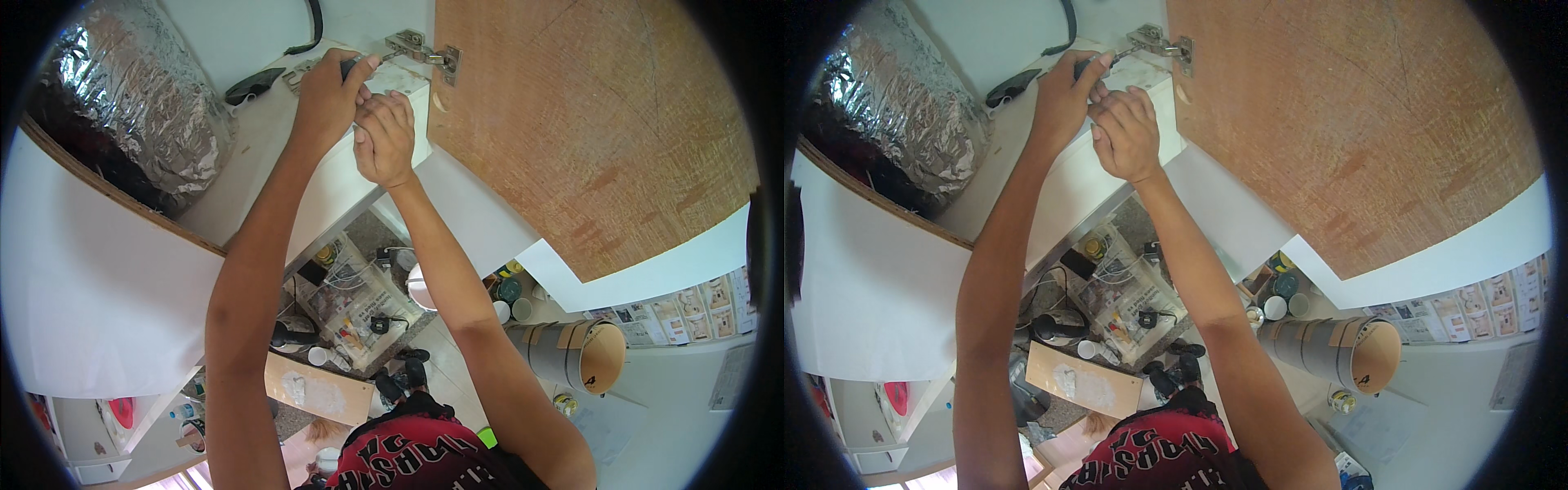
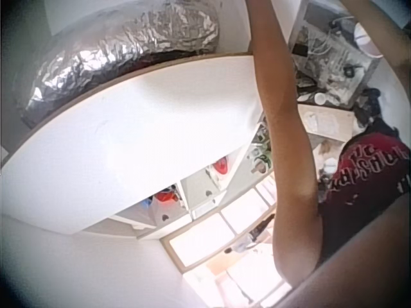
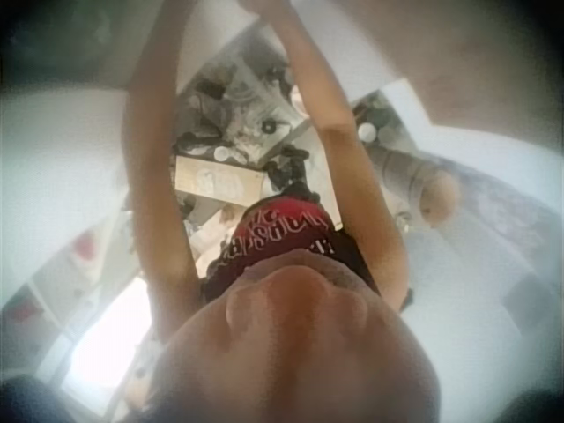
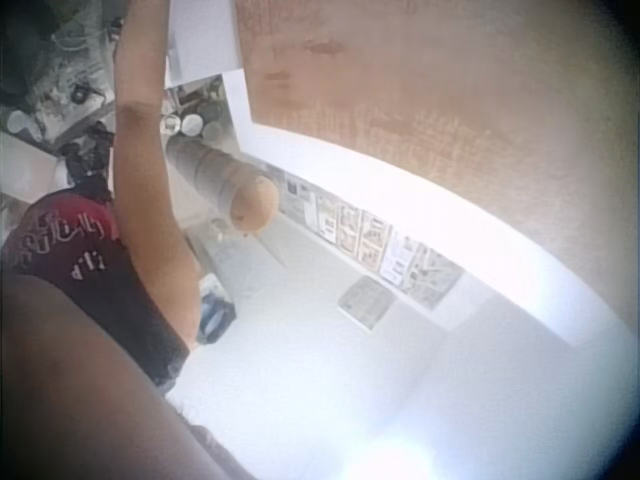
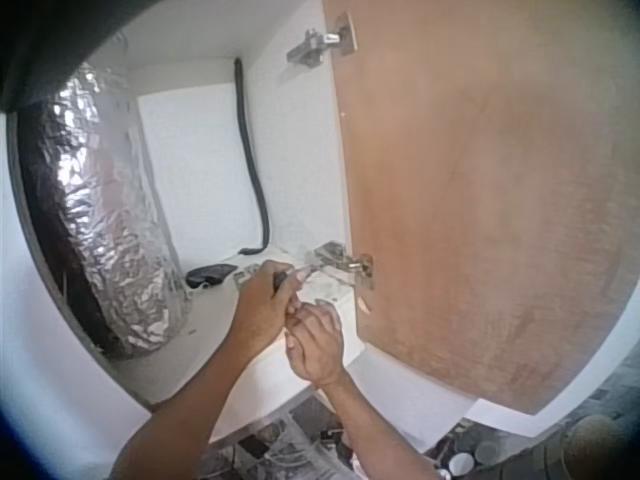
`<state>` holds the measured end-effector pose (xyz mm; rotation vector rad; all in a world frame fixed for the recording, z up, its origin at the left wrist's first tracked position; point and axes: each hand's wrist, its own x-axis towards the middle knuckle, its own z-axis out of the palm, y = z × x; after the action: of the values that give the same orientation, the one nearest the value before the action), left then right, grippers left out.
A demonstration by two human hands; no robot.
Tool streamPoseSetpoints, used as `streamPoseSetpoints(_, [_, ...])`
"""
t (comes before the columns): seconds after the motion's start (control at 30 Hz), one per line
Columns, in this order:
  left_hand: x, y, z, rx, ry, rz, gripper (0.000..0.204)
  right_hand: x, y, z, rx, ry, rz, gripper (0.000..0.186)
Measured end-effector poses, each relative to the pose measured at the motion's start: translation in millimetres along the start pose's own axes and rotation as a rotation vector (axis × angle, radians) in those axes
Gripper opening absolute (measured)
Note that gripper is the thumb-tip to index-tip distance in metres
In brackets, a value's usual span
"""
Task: The person installs a metal handle on a wall-mounted cabinet door. They open the cabinet, use a screwdriver to adjust the hinge, then retrieve two metal handle pieces and attach them to the door.
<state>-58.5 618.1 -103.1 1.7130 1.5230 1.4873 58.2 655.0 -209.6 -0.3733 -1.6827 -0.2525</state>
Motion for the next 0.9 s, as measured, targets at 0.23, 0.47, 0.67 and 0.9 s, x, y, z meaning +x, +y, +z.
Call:
streamPoseSetpoints(0.23, [2,-2,0,0.057,0.022,0.03,0.048,0,-1,2,-0.005,0.014,-0.005,0.024])
streamPoseSetpoints(0.47, [4,2,0,-0.017,0.026,0.029,0.046,4,0,4,0.004,0.0,0.001,0.024])
streamPoseSetpoints(0.67, [4,-3,4,-0.093,0.019,0.01,0.048,1,-1,0,0.021,-0.011,0.012,0.023])
streamPoseSetpoints(0.9, [6,9,7,-0.079,0.009,-0.01,0.05,4,1,-10,0.01,-0.01,0.002,0.022])
